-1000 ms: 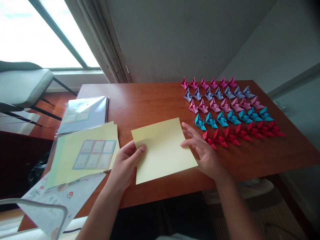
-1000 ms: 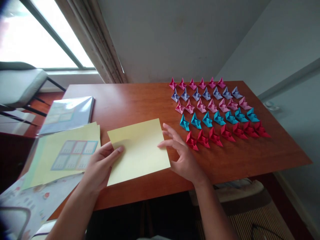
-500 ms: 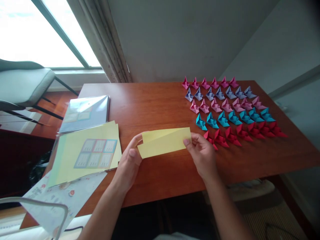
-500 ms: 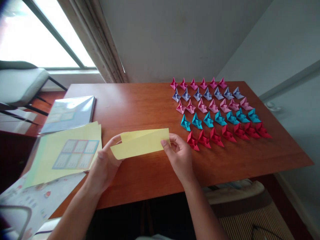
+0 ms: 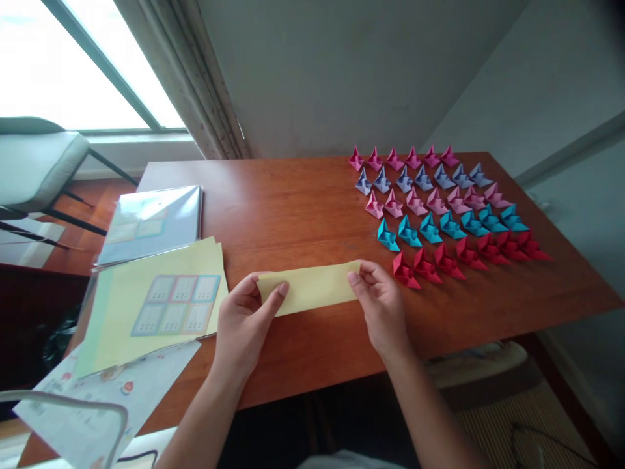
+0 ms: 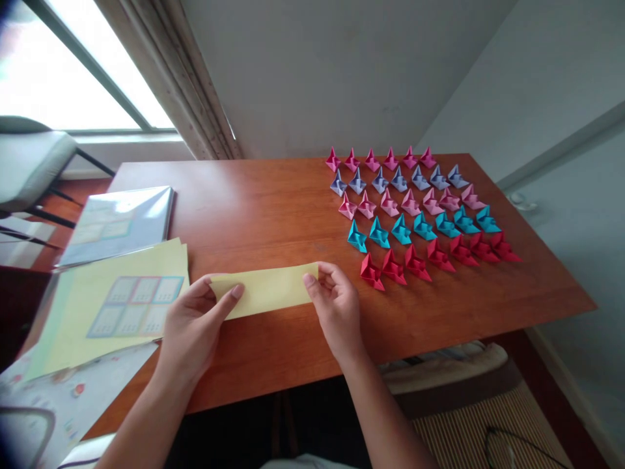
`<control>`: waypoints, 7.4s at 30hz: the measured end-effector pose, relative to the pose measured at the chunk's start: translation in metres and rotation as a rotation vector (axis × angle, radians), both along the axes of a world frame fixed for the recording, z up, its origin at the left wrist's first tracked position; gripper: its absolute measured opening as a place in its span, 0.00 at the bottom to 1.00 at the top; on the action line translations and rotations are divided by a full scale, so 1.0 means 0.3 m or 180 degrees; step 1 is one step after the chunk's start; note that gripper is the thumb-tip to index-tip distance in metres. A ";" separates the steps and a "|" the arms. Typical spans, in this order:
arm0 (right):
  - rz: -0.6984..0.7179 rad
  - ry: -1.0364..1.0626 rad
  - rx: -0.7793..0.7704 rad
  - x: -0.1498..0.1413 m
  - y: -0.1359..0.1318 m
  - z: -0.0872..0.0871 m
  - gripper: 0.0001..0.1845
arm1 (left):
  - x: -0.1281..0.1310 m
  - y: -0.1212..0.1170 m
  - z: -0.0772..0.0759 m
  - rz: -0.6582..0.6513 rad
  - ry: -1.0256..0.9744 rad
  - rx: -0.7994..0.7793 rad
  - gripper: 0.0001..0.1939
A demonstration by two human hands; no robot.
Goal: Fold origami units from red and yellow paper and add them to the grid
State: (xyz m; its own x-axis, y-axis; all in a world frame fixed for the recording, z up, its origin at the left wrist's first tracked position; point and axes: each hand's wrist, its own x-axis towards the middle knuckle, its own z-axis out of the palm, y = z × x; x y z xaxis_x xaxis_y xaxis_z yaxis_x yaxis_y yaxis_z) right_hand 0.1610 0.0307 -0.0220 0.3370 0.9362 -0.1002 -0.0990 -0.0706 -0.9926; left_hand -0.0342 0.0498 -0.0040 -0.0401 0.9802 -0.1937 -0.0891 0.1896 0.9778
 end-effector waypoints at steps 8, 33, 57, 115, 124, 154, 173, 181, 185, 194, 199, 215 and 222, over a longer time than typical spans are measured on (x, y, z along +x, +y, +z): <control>-0.0158 -0.0197 0.0106 0.010 0.022 -0.008 0.11 | -0.004 0.000 -0.001 0.0262 0.0505 0.0109 0.10; -0.0305 -0.0433 0.0373 0.020 0.014 -0.014 0.06 | -0.011 -0.002 -0.012 0.0451 0.0854 0.0139 0.11; -0.0236 -0.0270 0.0334 0.024 0.008 0.003 0.06 | 0.004 -0.006 -0.005 0.0607 0.0687 0.0035 0.11; -0.0412 -0.0649 0.0307 0.043 -0.013 -0.011 0.07 | -0.017 -0.007 -0.014 0.0653 0.0601 0.0136 0.11; -0.0323 -0.0656 0.0314 0.045 -0.010 -0.002 0.07 | -0.021 -0.007 -0.018 0.0832 0.0680 0.0139 0.11; -0.0354 -0.0570 0.0286 0.045 -0.009 0.000 0.07 | -0.013 -0.006 -0.020 0.0759 0.0485 0.0091 0.08; -0.0100 -0.0724 0.0106 0.069 -0.011 0.003 0.08 | -0.031 -0.002 -0.020 0.0783 0.0706 0.0112 0.11; 0.0282 -0.0845 -0.0083 0.114 -0.002 0.039 0.10 | -0.052 0.000 0.009 0.0533 0.0700 -0.0036 0.14; 0.0481 -0.1001 -0.0031 0.118 0.014 0.052 0.07 | -0.058 0.002 0.023 0.0310 0.0829 -0.0052 0.12; 0.0955 -0.2199 0.0016 0.121 0.077 0.041 0.06 | -0.079 0.037 0.023 -0.0510 0.2577 0.0841 0.07; 0.1139 -0.2907 -0.0003 0.125 0.117 0.053 0.05 | -0.045 0.074 0.041 -0.0801 0.3892 0.1161 0.08; 0.1408 -0.3919 -0.0026 0.099 0.149 0.067 0.06 | -0.003 0.084 0.050 -0.1139 0.4868 0.1362 0.16; 0.2379 -0.3987 0.0387 0.074 0.159 0.086 0.14 | 0.007 0.116 0.065 -0.2064 0.4702 0.1743 0.18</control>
